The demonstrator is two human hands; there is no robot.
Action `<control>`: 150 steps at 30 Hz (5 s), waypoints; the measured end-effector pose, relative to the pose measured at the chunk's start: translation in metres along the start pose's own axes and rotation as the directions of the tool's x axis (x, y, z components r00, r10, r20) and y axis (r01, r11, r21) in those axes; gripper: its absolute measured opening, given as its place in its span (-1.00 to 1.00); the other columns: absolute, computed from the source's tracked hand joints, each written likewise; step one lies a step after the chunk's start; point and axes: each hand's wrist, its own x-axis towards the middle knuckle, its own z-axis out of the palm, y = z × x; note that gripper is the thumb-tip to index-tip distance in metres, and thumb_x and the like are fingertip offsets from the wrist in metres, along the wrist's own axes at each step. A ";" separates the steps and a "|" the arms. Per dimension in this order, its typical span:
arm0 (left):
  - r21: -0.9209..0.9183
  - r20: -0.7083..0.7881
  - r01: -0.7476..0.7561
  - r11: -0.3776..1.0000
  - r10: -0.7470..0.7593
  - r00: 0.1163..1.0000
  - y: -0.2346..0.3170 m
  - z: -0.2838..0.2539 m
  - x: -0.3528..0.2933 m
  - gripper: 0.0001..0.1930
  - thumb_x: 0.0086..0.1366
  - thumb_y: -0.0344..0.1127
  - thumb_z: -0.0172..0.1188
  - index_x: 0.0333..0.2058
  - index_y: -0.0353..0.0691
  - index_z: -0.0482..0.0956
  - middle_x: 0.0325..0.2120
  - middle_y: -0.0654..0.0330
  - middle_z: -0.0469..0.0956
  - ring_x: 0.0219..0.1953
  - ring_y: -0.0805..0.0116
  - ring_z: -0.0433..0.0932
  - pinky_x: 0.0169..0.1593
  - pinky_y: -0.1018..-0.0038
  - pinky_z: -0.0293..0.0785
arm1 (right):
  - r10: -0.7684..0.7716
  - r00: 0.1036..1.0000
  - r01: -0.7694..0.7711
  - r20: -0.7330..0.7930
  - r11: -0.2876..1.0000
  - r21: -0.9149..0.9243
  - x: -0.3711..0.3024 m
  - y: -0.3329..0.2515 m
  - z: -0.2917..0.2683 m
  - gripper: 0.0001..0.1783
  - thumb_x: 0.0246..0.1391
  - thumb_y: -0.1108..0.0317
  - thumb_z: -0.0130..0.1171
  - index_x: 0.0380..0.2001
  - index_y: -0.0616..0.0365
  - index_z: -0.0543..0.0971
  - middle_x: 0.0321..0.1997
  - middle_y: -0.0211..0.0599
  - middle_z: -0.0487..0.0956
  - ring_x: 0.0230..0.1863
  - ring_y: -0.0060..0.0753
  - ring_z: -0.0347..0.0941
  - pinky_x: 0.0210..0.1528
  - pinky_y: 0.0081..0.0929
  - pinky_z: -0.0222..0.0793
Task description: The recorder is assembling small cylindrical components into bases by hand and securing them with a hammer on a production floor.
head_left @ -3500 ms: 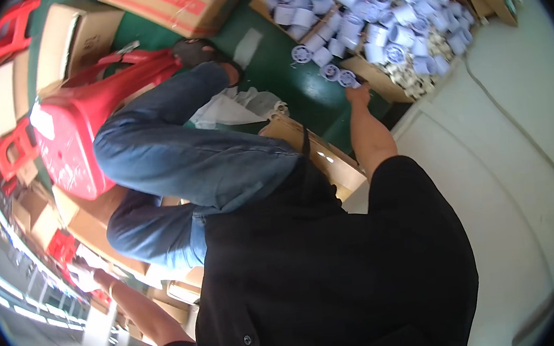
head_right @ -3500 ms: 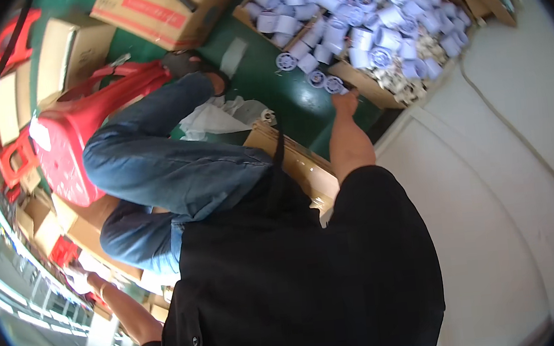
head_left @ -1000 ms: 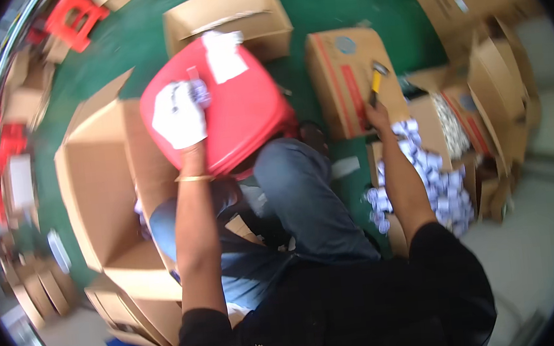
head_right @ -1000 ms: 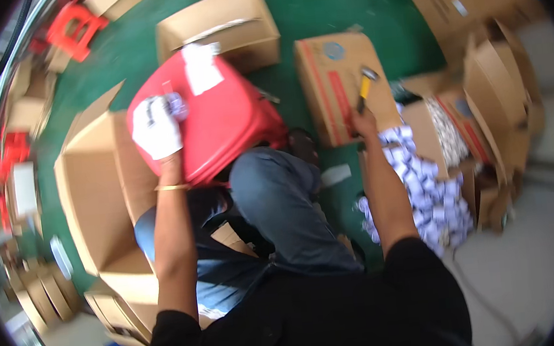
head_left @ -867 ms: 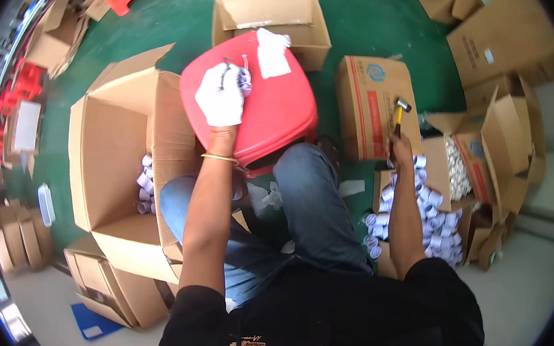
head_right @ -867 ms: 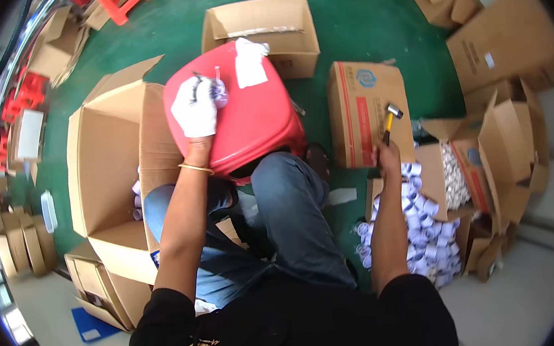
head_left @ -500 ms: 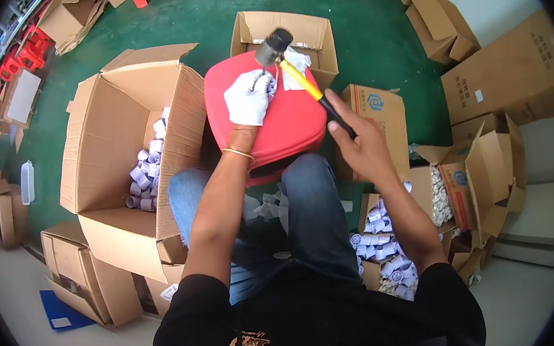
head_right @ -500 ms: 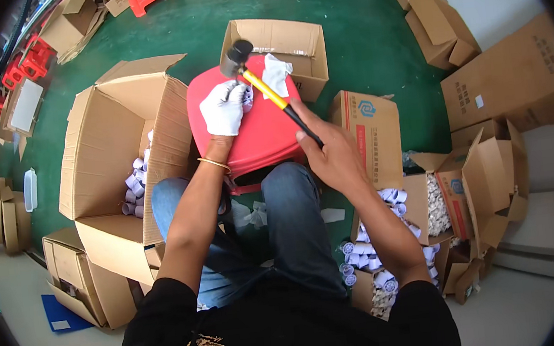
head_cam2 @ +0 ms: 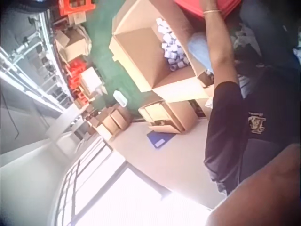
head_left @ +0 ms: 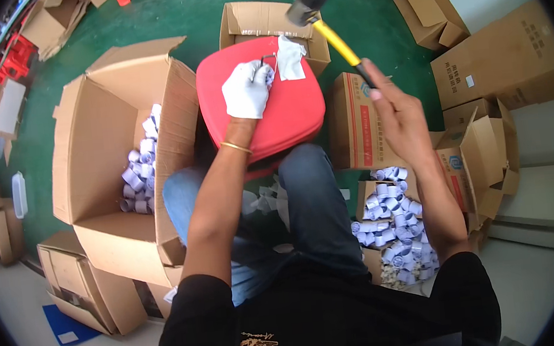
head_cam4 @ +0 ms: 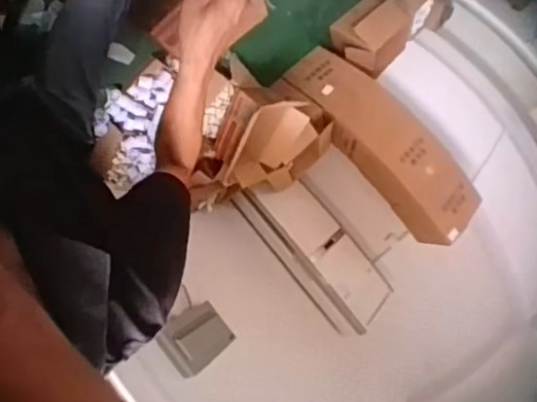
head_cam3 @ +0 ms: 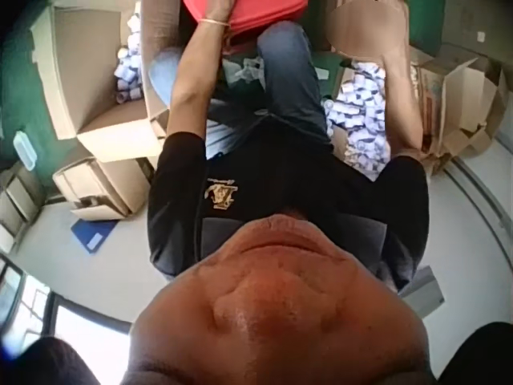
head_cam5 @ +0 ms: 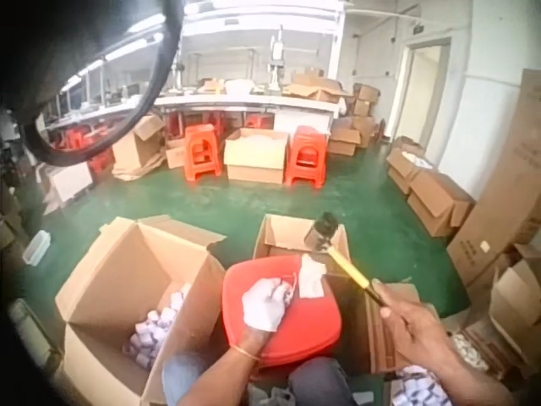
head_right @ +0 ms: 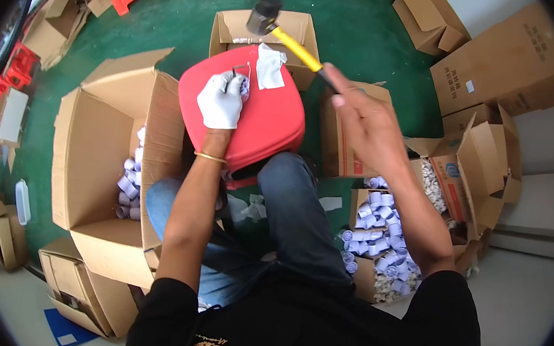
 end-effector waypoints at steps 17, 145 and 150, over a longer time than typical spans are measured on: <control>0.432 -0.298 0.558 0.709 -0.472 0.830 -0.036 -0.235 0.072 -0.70 0.25 -0.09 0.20 -0.32 -0.23 0.70 -0.45 0.23 0.67 -0.39 0.41 0.55 -0.20 0.54 0.47 | 0.724 0.674 -0.630 -0.145 0.666 0.398 -0.188 0.358 0.168 -0.46 0.19 0.24 0.11 0.20 0.22 0.43 0.07 -0.02 0.58 0.04 -0.11 0.53 0.11 -0.34 0.39; 0.019 0.015 0.072 0.997 -0.072 0.997 0.001 -0.001 0.000 -0.94 0.13 -0.46 0.29 -0.40 -0.28 0.60 -0.53 0.21 0.59 -0.52 0.33 0.54 -0.36 0.49 0.49 | 0.000 1.000 0.007 -0.023 0.956 0.294 0.021 -0.023 -0.010 -0.54 0.30 0.37 -0.05 0.26 0.03 0.42 0.19 -0.27 0.55 -0.28 -0.37 0.51 -0.18 -0.50 0.38; 0.032 -0.074 -0.055 0.998 0.058 0.996 -0.002 0.005 0.012 -0.94 0.14 -0.46 0.28 -0.38 -0.27 0.61 -0.52 0.21 0.59 -0.51 0.32 0.55 -0.35 0.48 0.49 | 0.035 0.993 -0.056 0.110 0.978 0.200 0.028 -0.001 0.035 -0.51 0.31 0.38 -0.09 0.29 0.00 0.40 -0.14 -0.39 0.62 -0.53 -0.56 0.17 -0.46 -0.57 0.11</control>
